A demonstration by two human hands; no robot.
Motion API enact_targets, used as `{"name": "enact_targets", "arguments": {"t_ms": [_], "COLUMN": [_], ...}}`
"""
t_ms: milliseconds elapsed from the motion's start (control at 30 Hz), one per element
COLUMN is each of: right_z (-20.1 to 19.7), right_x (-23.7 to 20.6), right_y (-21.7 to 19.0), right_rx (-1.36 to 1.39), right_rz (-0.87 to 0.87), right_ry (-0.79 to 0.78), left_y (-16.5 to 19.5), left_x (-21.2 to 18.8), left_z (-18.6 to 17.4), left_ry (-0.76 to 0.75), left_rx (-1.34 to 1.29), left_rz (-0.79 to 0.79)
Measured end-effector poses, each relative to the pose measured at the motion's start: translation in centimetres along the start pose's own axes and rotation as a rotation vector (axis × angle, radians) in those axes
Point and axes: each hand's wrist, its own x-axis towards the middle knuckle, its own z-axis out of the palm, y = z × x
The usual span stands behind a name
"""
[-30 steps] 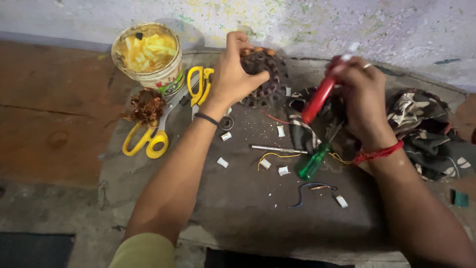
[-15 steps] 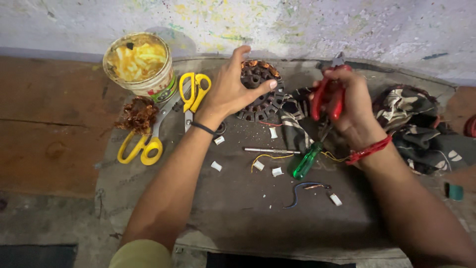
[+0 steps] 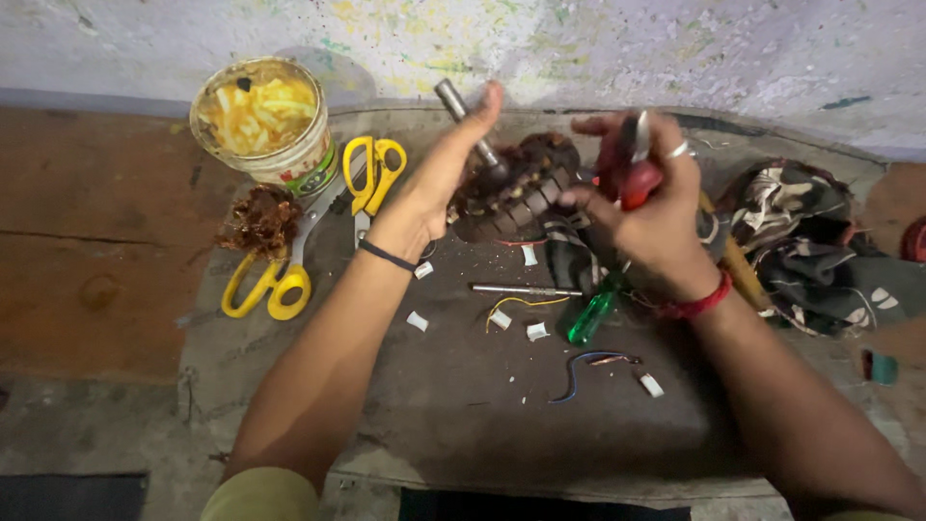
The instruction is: The person uses red pliers to cut and pull copper windings from a circular motor stator. They rotate the stator to access different slots, remove wire segments, and place them on the workbench. The person also gathers and bundles the removed copper wire by hand.
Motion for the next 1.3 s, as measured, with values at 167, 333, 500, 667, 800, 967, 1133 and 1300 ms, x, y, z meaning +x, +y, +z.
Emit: {"name": "enact_targets", "arguments": {"t_ms": [167, 333, 500, 667, 800, 967, 1133, 1300], "right_z": [-0.1, 0.9, 1.0, 1.0, 1.1, 1.7, 2.6, 2.4], "right_x": [0.0, -0.8, -0.5, 0.0, 0.1, 0.4, 0.3, 0.4], "right_y": [-0.6, 0.0, 0.8, 1.2, 0.8, -0.3, -0.7, -0.5], "right_rx": [-0.190, -0.121, 0.218, 0.239, 0.284, 0.395, 0.444, 0.118], "right_rz": [-0.266, -0.031, 0.309, 0.493, 0.606, 0.727, 1.002, 0.880], "right_ry": [-0.098, 0.119, 0.401, 0.414, 0.358, 0.281, -0.037, -0.151], "left_y": [0.3, 2.5, 4.3, 3.4, 2.3, 2.3, 3.4, 3.7], "left_x": [-0.3, -1.2, -2.6, -2.1, -0.7, -1.2, -1.7, -2.1], "left_z": [0.3, -0.9, -1.4, -1.5, -1.2, -0.7, -0.8, -1.8], "left_ry": [-0.098, -0.170, -0.330, -0.229, -0.104, -0.003, 0.262, 0.630], "left_rx": [-0.072, -0.251, -0.148, -0.064, -0.063, -0.069, 0.348, 0.841], "left_rz": [-0.134, -0.238, -0.143, -0.035, 0.140, 0.218, 0.342, 0.453]}}
